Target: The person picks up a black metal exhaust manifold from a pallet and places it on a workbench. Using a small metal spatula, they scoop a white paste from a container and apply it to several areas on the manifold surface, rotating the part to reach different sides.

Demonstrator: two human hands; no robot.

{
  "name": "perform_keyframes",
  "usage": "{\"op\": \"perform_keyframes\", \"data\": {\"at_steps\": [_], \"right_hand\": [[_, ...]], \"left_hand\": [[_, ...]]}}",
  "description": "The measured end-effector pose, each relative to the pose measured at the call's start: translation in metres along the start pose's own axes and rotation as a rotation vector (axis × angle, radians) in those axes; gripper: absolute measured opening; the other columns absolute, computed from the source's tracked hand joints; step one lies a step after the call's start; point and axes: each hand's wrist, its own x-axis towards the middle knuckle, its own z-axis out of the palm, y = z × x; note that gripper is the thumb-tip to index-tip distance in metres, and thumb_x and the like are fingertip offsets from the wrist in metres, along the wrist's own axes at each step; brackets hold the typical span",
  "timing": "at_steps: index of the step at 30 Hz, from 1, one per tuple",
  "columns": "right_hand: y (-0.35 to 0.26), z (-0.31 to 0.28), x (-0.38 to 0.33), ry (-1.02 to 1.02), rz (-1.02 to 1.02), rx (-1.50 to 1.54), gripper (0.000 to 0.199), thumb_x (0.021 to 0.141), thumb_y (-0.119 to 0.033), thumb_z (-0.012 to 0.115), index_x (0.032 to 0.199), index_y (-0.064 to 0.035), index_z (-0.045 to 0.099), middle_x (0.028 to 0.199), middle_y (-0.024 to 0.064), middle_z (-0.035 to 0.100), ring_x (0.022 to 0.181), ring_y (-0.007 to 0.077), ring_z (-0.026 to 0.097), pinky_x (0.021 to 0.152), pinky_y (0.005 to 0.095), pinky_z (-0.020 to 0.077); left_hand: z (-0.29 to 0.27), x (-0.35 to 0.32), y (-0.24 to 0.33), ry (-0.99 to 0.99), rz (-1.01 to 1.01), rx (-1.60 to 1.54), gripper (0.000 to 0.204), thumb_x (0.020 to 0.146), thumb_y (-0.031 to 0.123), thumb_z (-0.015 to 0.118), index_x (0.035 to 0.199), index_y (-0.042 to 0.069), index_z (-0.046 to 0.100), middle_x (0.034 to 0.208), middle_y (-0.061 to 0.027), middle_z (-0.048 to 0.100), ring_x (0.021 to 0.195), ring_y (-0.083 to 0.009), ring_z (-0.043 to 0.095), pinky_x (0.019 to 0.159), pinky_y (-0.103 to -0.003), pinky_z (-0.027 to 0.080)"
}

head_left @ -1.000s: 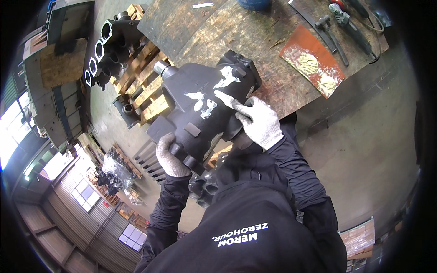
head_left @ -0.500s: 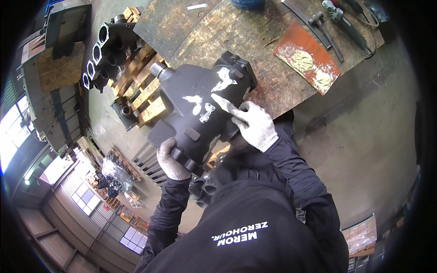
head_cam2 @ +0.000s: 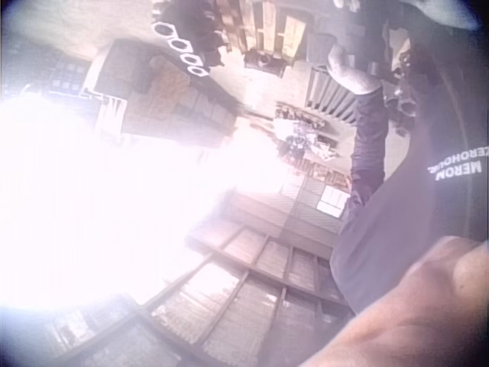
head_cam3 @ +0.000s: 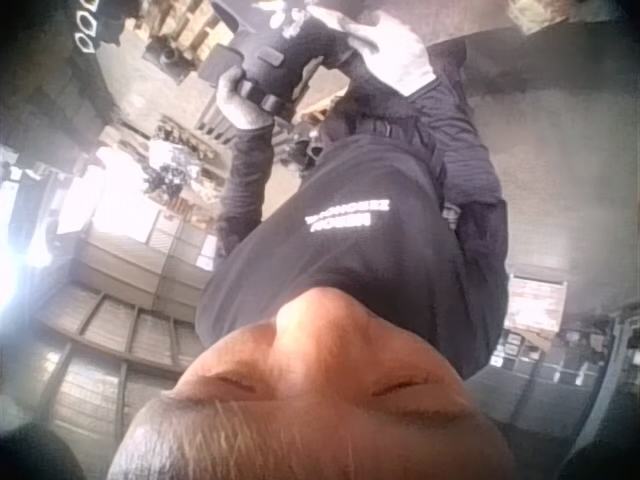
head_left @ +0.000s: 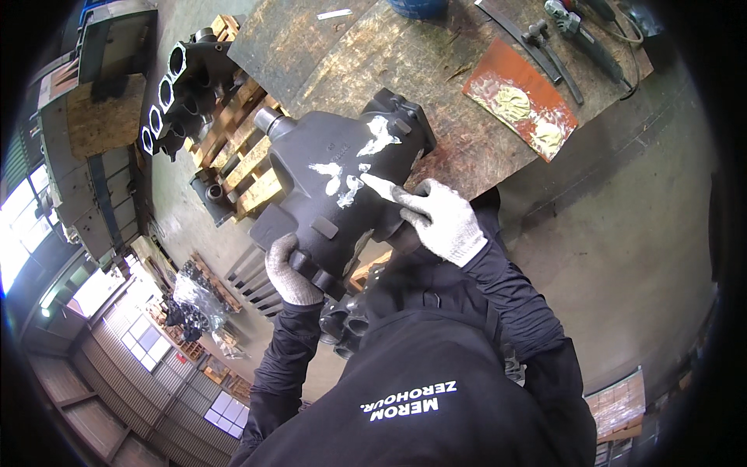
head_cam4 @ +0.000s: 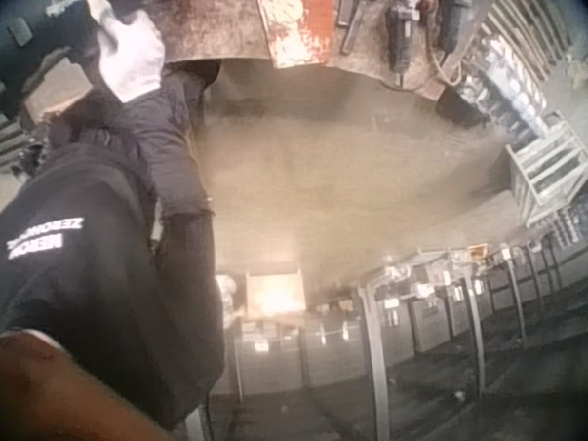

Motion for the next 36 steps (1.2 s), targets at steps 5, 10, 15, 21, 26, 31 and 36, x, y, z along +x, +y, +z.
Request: {"op": "perform_keyframes", "data": {"at_steps": [5, 10, 15, 21, 26, 31, 36], "right_hand": [[0.007, 0.001, 0.009, 0.053, 0.055, -0.011, 0.041, 0.093, -0.029, 0.07, 0.133, -0.0319, 0.067, 0.097, 0.0101, 0.062, 0.084, 0.0324, 0.066, 0.07, 0.0431, 0.0556], [-0.001, 0.013, 0.007, 0.1, 0.022, 0.031, 0.039, 0.093, -0.028, 0.069, 0.132, -0.032, 0.068, 0.092, 0.0109, 0.06, 0.081, 0.0334, 0.064, 0.07, 0.0443, 0.0546], [0.002, -0.002, 0.005, 0.136, 0.047, 0.33, 0.032, 0.095, -0.022, 0.069, 0.126, -0.0121, 0.07, 0.096, 0.0142, 0.071, 0.085, 0.0318, 0.071, 0.074, 0.0399, 0.0563], [0.005, 0.008, 0.027, -0.297, 0.74, 1.381, 0.031, 0.106, -0.023, 0.055, 0.116, 0.0051, 0.065, 0.086, 0.0119, 0.073, 0.064, 0.0166, 0.066, 0.057, 0.0287, 0.0529], [0.014, 0.014, 0.023, -0.376, 0.758, 1.36, 0.032, 0.107, -0.027, 0.051, 0.108, 0.0015, 0.066, 0.084, 0.011, 0.072, 0.063, 0.0139, 0.064, 0.054, 0.0275, 0.0503], [0.024, -0.009, 0.015, -0.463, 0.821, 1.249, 0.035, 0.108, -0.03, 0.048, 0.113, 0.0001, 0.065, 0.087, 0.0093, 0.071, 0.063, 0.0126, 0.063, 0.055, 0.025, 0.0505], [0.015, -0.011, 0.012, -0.139, 0.511, 0.909, 0.033, 0.104, -0.023, 0.058, 0.123, 0.0017, 0.067, 0.096, 0.0113, 0.073, 0.076, 0.0195, 0.068, 0.07, 0.0319, 0.055]], "left_hand": [[-0.003, 0.006, -0.003, -0.014, 0.032, 0.001, 0.012, 0.089, 0.019, 0.062, 0.081, 0.01, 0.063, 0.069, 0.0013, 0.054, 0.063, -0.0107, 0.054, 0.063, -0.026, 0.047], [-0.011, 0.013, -0.009, -0.04, 0.058, 0.028, 0.011, 0.088, 0.019, 0.062, 0.082, 0.01, 0.064, 0.072, 0.0009, 0.056, 0.067, -0.0116, 0.054, 0.07, -0.027, 0.048], [-0.016, 0.015, -0.014, -0.034, 0.155, 0.115, 0.01, 0.088, 0.018, 0.062, 0.083, 0.01, 0.065, 0.074, 0.0006, 0.055, 0.069, -0.0121, 0.054, 0.072, -0.029, 0.049], [-0.016, 0.016, -0.014, 0.013, 0.039, 0.017, 0.009, 0.086, 0.018, 0.064, 0.083, 0.01, 0.064, 0.073, 0.0005, 0.055, 0.068, -0.0123, 0.054, 0.071, -0.029, 0.048], [-0.017, 0.014, -0.013, -0.012, 0.071, 0.024, 0.009, 0.085, 0.018, 0.065, 0.083, 0.01, 0.064, 0.072, 0.0008, 0.055, 0.067, -0.0121, 0.054, 0.07, -0.028, 0.048], [-0.018, 0.011, -0.012, -0.016, 0.012, -0.018, 0.009, 0.088, 0.014, 0.061, 0.087, 0.007, 0.065, 0.078, -0.0004, 0.057, 0.07, -0.0115, 0.055, 0.071, -0.027, 0.048], [-0.021, 0.011, -0.015, -0.025, 0.145, 0.137, 0.01, 0.086, 0.017, 0.062, 0.085, 0.007, 0.065, 0.077, 0.001, 0.057, 0.071, -0.0108, 0.054, 0.074, -0.026, 0.047]]}}
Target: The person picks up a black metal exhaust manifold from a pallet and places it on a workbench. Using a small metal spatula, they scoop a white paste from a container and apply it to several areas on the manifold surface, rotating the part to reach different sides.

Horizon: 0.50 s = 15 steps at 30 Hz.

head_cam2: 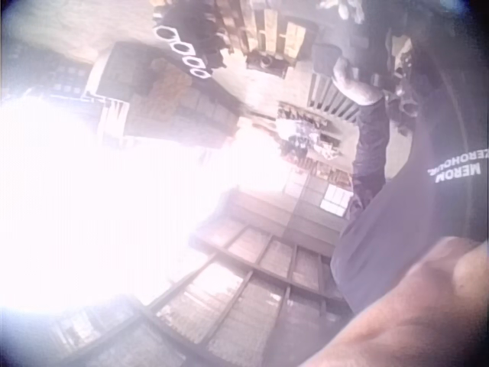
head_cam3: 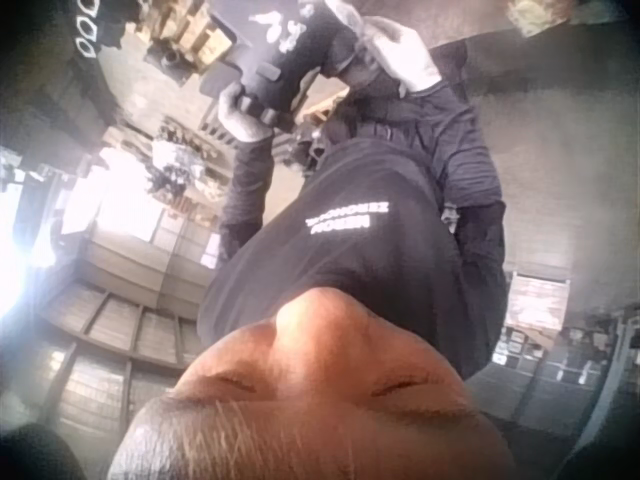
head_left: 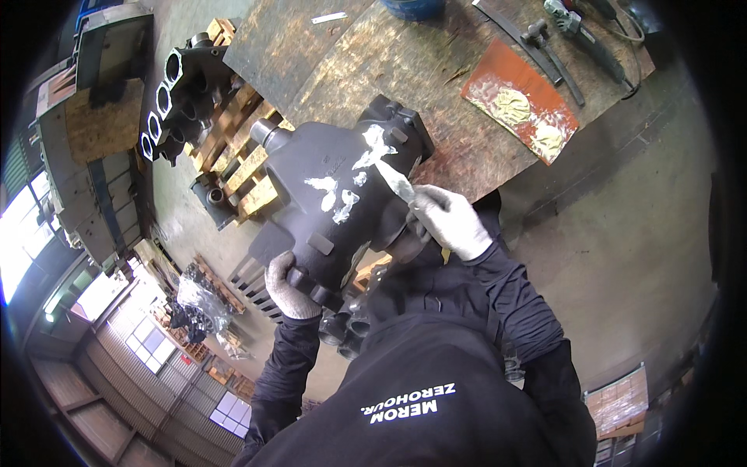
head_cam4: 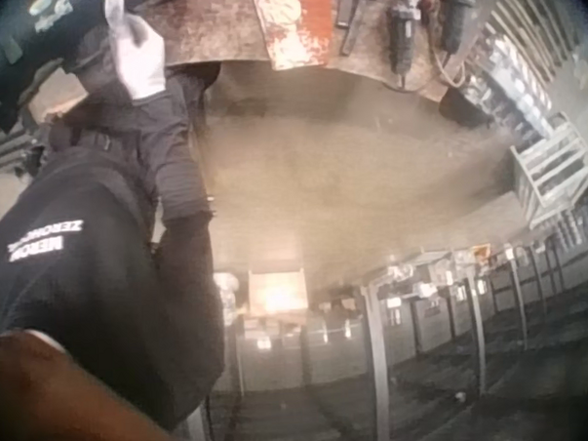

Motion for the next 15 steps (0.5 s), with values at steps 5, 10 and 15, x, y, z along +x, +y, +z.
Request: {"op": "perform_keyframes", "data": {"at_steps": [5, 10, 15], "right_hand": [[0.005, 0.034, -0.001, 0.271, -0.42, -0.856, 0.04, 0.092, -0.024, 0.072, 0.131, -0.0297, 0.07, 0.089, 0.0111, 0.061, 0.076, 0.031, 0.065, 0.071, 0.0401, 0.0545], [0.004, 0.034, -0.018, 0.216, -0.479, -0.829, 0.041, 0.092, -0.024, 0.071, 0.133, -0.0297, 0.069, 0.093, 0.0084, 0.061, 0.086, 0.0303, 0.065, 0.073, 0.0415, 0.0542], [0.012, 0.006, -0.017, 0.174, -0.54, -0.749, 0.043, 0.092, -0.021, 0.072, 0.134, -0.0265, 0.068, 0.096, 0.012, 0.064, 0.085, 0.0326, 0.066, 0.074, 0.0415, 0.0555]], "left_hand": [[-0.007, 0.002, -0.009, 0.008, 0.059, 0.043, 0.011, 0.09, 0.011, 0.057, 0.088, 0.004, 0.066, 0.084, -0.0002, 0.058, 0.074, -0.0103, 0.055, 0.073, -0.026, 0.047], [-0.01, 0.004, -0.01, 0.016, 0.042, 0.051, 0.01, 0.088, 0.013, 0.059, 0.088, 0.007, 0.067, 0.083, 0.0005, 0.06, 0.074, -0.0106, 0.056, 0.072, -0.027, 0.048], [-0.008, -0.001, -0.004, 0.01, -0.003, 0.024, 0.009, 0.087, 0.016, 0.06, 0.086, 0.01, 0.067, 0.081, 0.0031, 0.058, 0.071, -0.0088, 0.054, 0.071, -0.026, 0.046]]}}
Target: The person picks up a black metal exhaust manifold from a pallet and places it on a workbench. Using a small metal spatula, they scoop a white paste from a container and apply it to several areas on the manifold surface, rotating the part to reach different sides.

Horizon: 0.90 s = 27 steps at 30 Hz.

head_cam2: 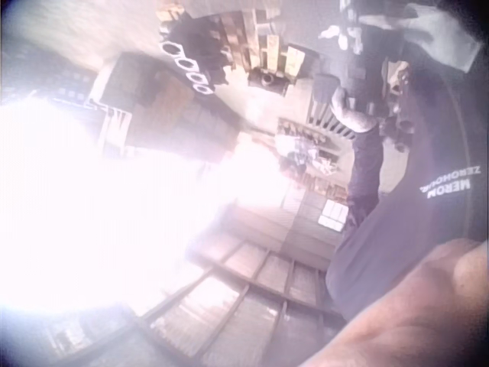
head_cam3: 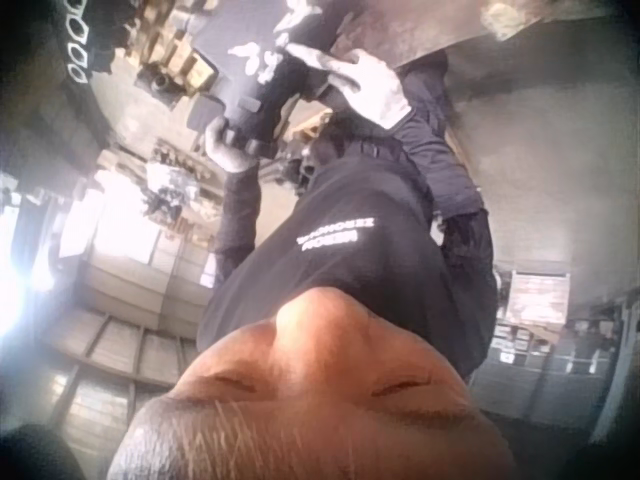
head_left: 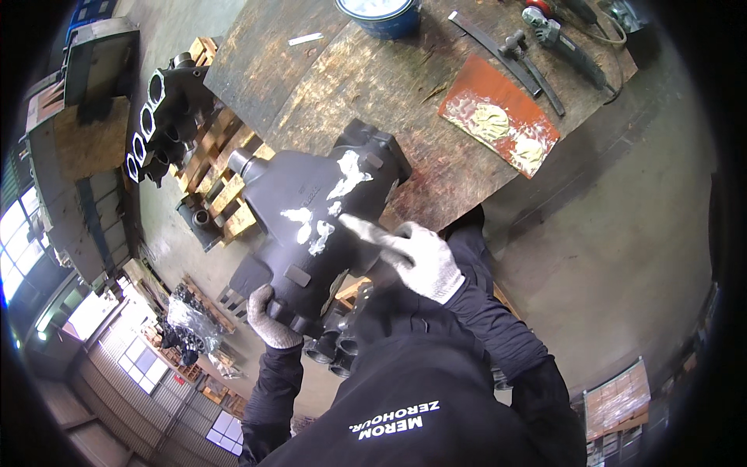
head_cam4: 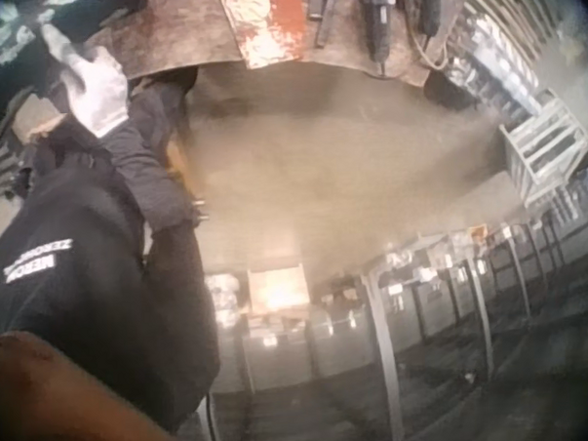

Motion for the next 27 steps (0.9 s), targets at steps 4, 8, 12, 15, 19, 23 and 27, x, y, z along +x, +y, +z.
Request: {"op": "perform_keyframes", "data": {"at_steps": [4, 8, 12, 15, 19, 23, 27], "right_hand": [[0.053, -0.017, -0.012, 0.232, 0.322, -0.073, 0.044, 0.094, -0.021, 0.07, 0.137, -0.0289, 0.065, 0.099, 0.0142, 0.066, 0.082, 0.0336, 0.068, 0.073, 0.0427, 0.0559], [0.127, -0.042, -0.035, 0.366, 0.622, -0.3, 0.044, 0.091, -0.021, 0.072, 0.134, -0.0278, 0.067, 0.099, 0.015, 0.063, 0.087, 0.0345, 0.067, 0.077, 0.0436, 0.0547], [0.181, -0.066, -0.064, 0.448, 0.804, -0.529, 0.05, 0.089, -0.024, 0.074, 0.137, -0.0308, 0.065, 0.103, 0.0147, 0.062, 0.091, 0.0355, 0.066, 0.082, 0.0461, 0.0539], [0.201, -0.078, -0.073, 0.479, 0.901, -0.514, 0.05, 0.089, -0.024, 0.074, 0.137, -0.0292, 0.065, 0.108, 0.0155, 0.062, 0.096, 0.036, 0.066, 0.085, 0.0461, 0.0536], [0.216, -0.086, -0.068, 0.546, 0.932, -0.517, 0.048, 0.09, -0.025, 0.073, 0.138, -0.027, 0.065, 0.112, 0.0167, 0.063, 0.1, 0.0362, 0.066, 0.088, 0.0454, 0.0536], [0.223, -0.088, -0.066, 0.505, 0.949, -0.567, 0.048, 0.091, -0.03, 0.072, 0.139, -0.0265, 0.064, 0.114, 0.0179, 0.062, 0.1, 0.0376, 0.065, 0.089, 0.0464, 0.0534], [0.212, -0.085, -0.078, 0.382, 0.992, -0.555, 0.043, 0.093, -0.031, 0.068, 0.136, -0.0259, 0.065, 0.113, 0.0194, 0.061, 0.1, 0.039, 0.065, 0.086, 0.0488, 0.0541]], "left_hand": [[0.0, -0.003, 0.001, 0.007, 0.135, 0.273, 0.012, 0.089, 0.018, 0.059, 0.089, 0.01, 0.068, 0.082, 0.0034, 0.057, 0.075, -0.0096, 0.052, 0.077, -0.028, 0.046], [-0.002, -0.003, -0.003, 0.125, -0.124, -0.149, 0.013, 0.083, 0.026, 0.07, 0.086, 0.014, 0.066, 0.076, 0.0032, 0.055, 0.069, -0.0119, 0.055, 0.065, -0.029, 0.05], [-0.011, 0.005, -0.004, 0.156, -0.282, -0.205, 0.021, 0.083, 0.032, 0.07, 0.098, 0.016, 0.069, 0.093, 0.0001, 0.058, 0.091, -0.0179, 0.058, 0.082, -0.037, 0.052], [-0.014, 0.005, -0.007, 0.121, -0.146, -0.085, 0.016, 0.084, 0.026, 0.069, 0.099, 0.019, 0.071, 0.093, 0.0035, 0.056, 0.086, -0.0143, 0.053, 0.081, -0.034, 0.051], [-0.004, -0.002, -0.001, 0.193, -0.171, -0.114, 0.018, 0.083, 0.023, 0.069, 0.101, 0.02, 0.072, 0.097, 0.005, 0.057, 0.087, -0.0136, 0.051, 0.077, -0.034, 0.051], [0.012, -0.013, 0.013, 0.175, -0.081, -0.029, 0.018, 0.083, 0.024, 0.069, 0.101, 0.021, 0.073, 0.098, 0.0045, 0.058, 0.087, -0.0142, 0.051, 0.076, -0.033, 0.052], [0.022, -0.014, 0.02, 0.26, -0.147, -0.108, 0.012, 0.084, 0.026, 0.07, 0.095, 0.021, 0.072, 0.087, 0.0032, 0.053, 0.082, -0.0149, 0.052, 0.076, -0.034, 0.052]]}}
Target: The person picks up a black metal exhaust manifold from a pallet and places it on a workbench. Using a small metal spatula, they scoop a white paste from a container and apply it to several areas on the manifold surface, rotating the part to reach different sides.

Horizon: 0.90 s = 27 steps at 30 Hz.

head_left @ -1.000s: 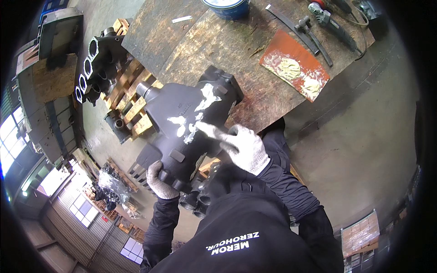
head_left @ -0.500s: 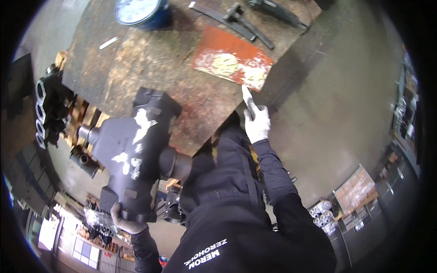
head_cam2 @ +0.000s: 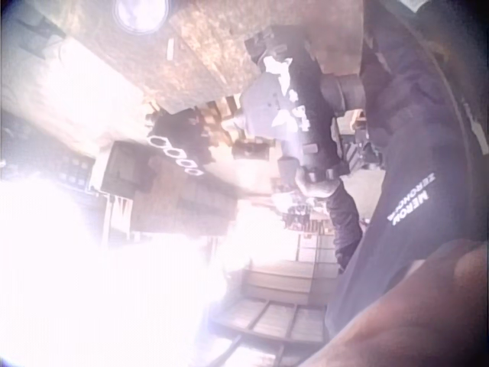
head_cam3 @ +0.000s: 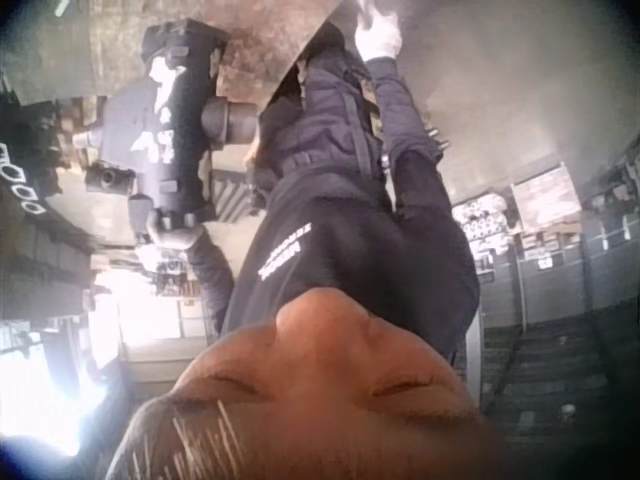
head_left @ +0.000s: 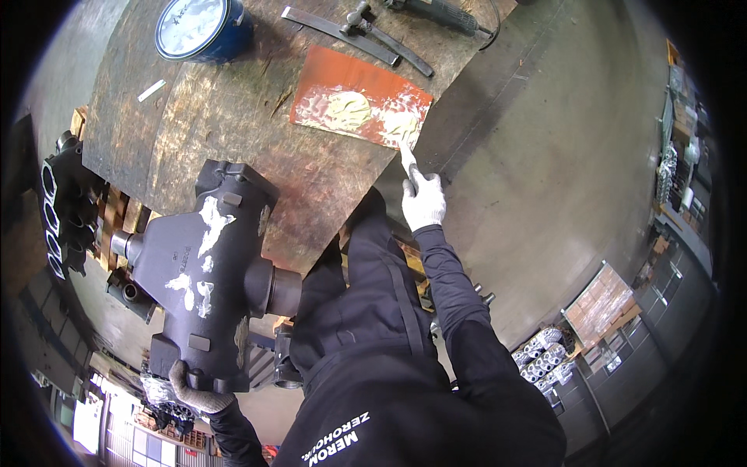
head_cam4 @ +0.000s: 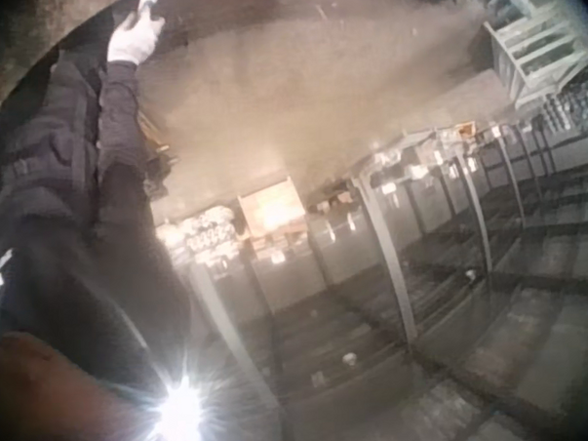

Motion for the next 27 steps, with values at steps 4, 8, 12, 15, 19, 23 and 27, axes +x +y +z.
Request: {"op": "perform_keyframes", "data": {"at_steps": [4, 8, 12, 15, 19, 23, 27], "right_hand": [[0.003, 0.0, 0.001, 0.122, -0.017, 0.08, 0.04, 0.095, -0.032, 0.067, 0.134, -0.0247, 0.067, 0.112, 0.0209, 0.061, 0.099, 0.0409, 0.065, 0.086, 0.0491, 0.0536], [0.009, 0.006, 0.01, 0.045, -0.045, -0.015, 0.043, 0.095, -0.03, 0.065, 0.137, -0.0211, 0.064, 0.107, 0.0245, 0.065, 0.098, 0.0431, 0.066, 0.089, 0.0515, 0.0531], [0.003, 0.004, 0.001, -0.167, -0.05, 0.8, 0.044, 0.099, -0.021, 0.066, 0.139, -0.0055, 0.059, 0.093, 0.0151, 0.069, 0.076, 0.0249, 0.068, 0.069, 0.0378, 0.056], [-0.023, -0.013, -0.015, -0.592, 0.222, 1.284, 0.039, 0.103, -0.017, 0.06, 0.137, 0.0026, 0.058, 0.092, 0.0069, 0.068, 0.063, 0.0099, 0.062, 0.056, 0.0223, 0.0509], [-0.094, -0.03, -0.025, -0.828, -0.144, 1.118, 0.039, 0.103, -0.018, 0.06, 0.137, 0.0009, 0.06, 0.096, 0.0075, 0.069, 0.067, 0.0095, 0.062, 0.062, 0.0238, 0.0522], [-0.17, -0.022, -0.029, -0.657, -0.648, 0.71, 0.037, 0.1, -0.019, 0.061, 0.134, -0.0066, 0.065, 0.096, 0.0071, 0.069, 0.081, 0.0176, 0.067, 0.077, 0.0327, 0.0551], [-0.218, -0.004, -0.034, -0.459, -0.748, 0.461, 0.03, 0.095, -0.024, 0.063, 0.123, -0.02, 0.072, 0.108, 0.023, 0.069, 0.098, 0.0408, 0.068, 0.086, 0.0453, 0.0557]], "left_hand": [[0.005, 0.001, 0.003, -0.028, -0.001, -0.043, 0.013, 0.083, 0.026, 0.071, 0.092, 0.017, 0.071, 0.082, 0.0022, 0.052, 0.08, -0.0164, 0.054, 0.074, -0.035, 0.053], [0.001, -0.003, 0.009, -0.132, -0.063, -0.006, 0.024, 0.082, 0.031, 0.071, 0.095, 0.011, 0.067, 0.087, -0.0006, 0.056, 0.088, -0.0202, 0.059, 0.084, -0.037, 0.052], [0.002, 0.002, 0.001, -0.086, 0.007, -0.044, 0.015, 0.083, 0.023, 0.071, 0.079, 0.013, 0.061, 0.067, 0.0028, 0.051, 0.062, -0.0129, 0.052, 0.062, -0.029, 0.046], [-0.002, 0.008, -0.005, -0.098, 0.186, 0.114, 0.013, 0.084, 0.021, 0.069, 0.079, 0.014, 0.06, 0.066, 0.0035, 0.05, 0.061, -0.011, 0.05, 0.062, -0.027, 0.043], [-0.004, 0.009, -0.005, -0.115, 0.124, 0.08, 0.011, 0.084, 0.02, 0.069, 0.081, 0.013, 0.061, 0.069, 0.0027, 0.052, 0.065, -0.0114, 0.052, 0.067, -0.028, 0.045], [-0.004, 0.005, -0.006, -0.121, 0.04, -0.054, 0.01, 0.083, 0.02, 0.069, 0.082, 0.013, 0.062, 0.071, 0.0021, 0.054, 0.066, -0.012, 0.054, 0.068, -0.029, 0.048], [-0.008, 0.01, -0.011, -0.112, 0.091, 0.042, 0.01, 0.084, 0.021, 0.068, 0.084, 0.012, 0.063, 0.072, 0.0018, 0.055, 0.067, -0.0124, 0.054, 0.068, -0.03, 0.049]]}}
